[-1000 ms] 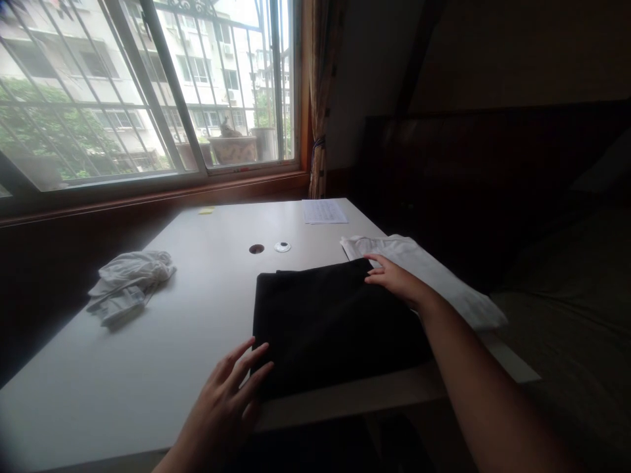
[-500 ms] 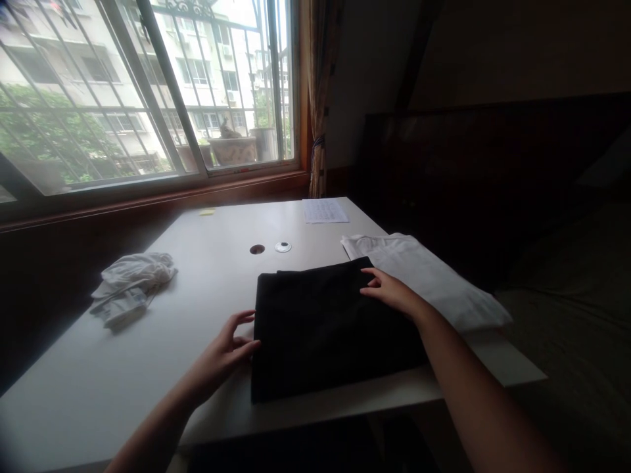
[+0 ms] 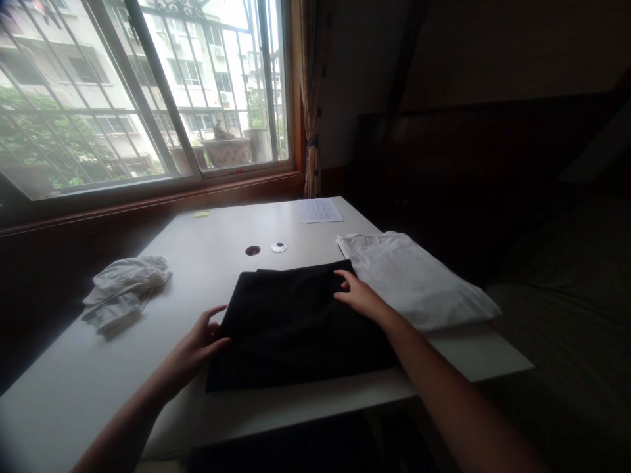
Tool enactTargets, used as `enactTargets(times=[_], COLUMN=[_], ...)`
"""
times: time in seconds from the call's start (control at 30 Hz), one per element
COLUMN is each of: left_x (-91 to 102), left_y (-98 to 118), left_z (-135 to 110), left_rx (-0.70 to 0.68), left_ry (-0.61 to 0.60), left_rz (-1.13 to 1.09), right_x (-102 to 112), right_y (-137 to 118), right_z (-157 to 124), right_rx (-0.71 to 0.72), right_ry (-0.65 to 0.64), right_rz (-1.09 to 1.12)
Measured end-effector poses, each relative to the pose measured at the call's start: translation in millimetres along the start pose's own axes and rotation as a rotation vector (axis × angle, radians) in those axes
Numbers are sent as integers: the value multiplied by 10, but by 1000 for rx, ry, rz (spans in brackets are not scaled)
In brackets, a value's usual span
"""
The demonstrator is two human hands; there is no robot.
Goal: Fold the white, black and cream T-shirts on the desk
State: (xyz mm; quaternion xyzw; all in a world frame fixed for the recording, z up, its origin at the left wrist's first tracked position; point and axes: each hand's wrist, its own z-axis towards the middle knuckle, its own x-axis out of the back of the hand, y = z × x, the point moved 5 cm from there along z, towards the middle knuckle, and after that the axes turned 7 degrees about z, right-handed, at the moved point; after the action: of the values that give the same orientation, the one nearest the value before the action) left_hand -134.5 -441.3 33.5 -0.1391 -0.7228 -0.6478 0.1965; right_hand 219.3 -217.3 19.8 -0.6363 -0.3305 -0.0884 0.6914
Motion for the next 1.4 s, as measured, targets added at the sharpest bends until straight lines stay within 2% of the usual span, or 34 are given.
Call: enactTargets(times=[0.1, 0.23, 0.33, 0.43, 0.53, 0.6, 0.63, 0.7, 0.73, 0.8, 0.87, 0.97, 1.03, 1.13, 1.27, 1.4], left_x=[338, 756, 1063, 1360, 1597, 1671, 1659, 1498, 1341, 901, 388, -272, -552, -724, -754, -785], left_y=[-151, -236, -303, -511, -824, -938, -928, -763, -624, -316, -19, 270, 337, 349, 423, 586], left_z=[-88, -308, -527, -720, -830, -847, -841, -812, -792, -735, -689, -646, -616, -569, -570, -638], left_rx=[21, 56, 122, 204, 252, 199, 132, -70, -192, -408, -567, -705, -750, -771, -815, -900], left_ry=[87, 222, 332, 384, 398, 444, 481, 549, 555, 434, 256, 60, -3, 23, 116, 178], left_rz=[47, 37, 52, 97, 260, 462, 582, 793, 872, 928, 985, 1076, 1124, 1150, 1060, 921], right_x=[-284, -637, -897, -1153, -1319, -1365, -1373, -1381, -1385, -1405, -1440, -1469, -1453, -1413, -1376, -1389], right_y=[-174, -427, -622, -815, -958, -1021, -1046, -1081, -1090, -1098, -1103, -1106, -1097, -1071, -1039, -1021], right_z=[-3, -36, -85, -128, -86, 6, 65, 189, 248, 346, 405, 425, 410, 384, 390, 392], right_rx=[31, 66, 67, 46, 39, 67, 86, 112, 113, 107, 114, 167, 197, 197, 162, 144], right_ry=[-18, -136, -291, -502, -605, -583, -555, -490, -456, -397, -354, -284, -246, -258, -279, -280], right_rz=[7, 155, 269, 397, 422, 378, 353, 313, 298, 268, 239, 202, 221, 338, 456, 449])
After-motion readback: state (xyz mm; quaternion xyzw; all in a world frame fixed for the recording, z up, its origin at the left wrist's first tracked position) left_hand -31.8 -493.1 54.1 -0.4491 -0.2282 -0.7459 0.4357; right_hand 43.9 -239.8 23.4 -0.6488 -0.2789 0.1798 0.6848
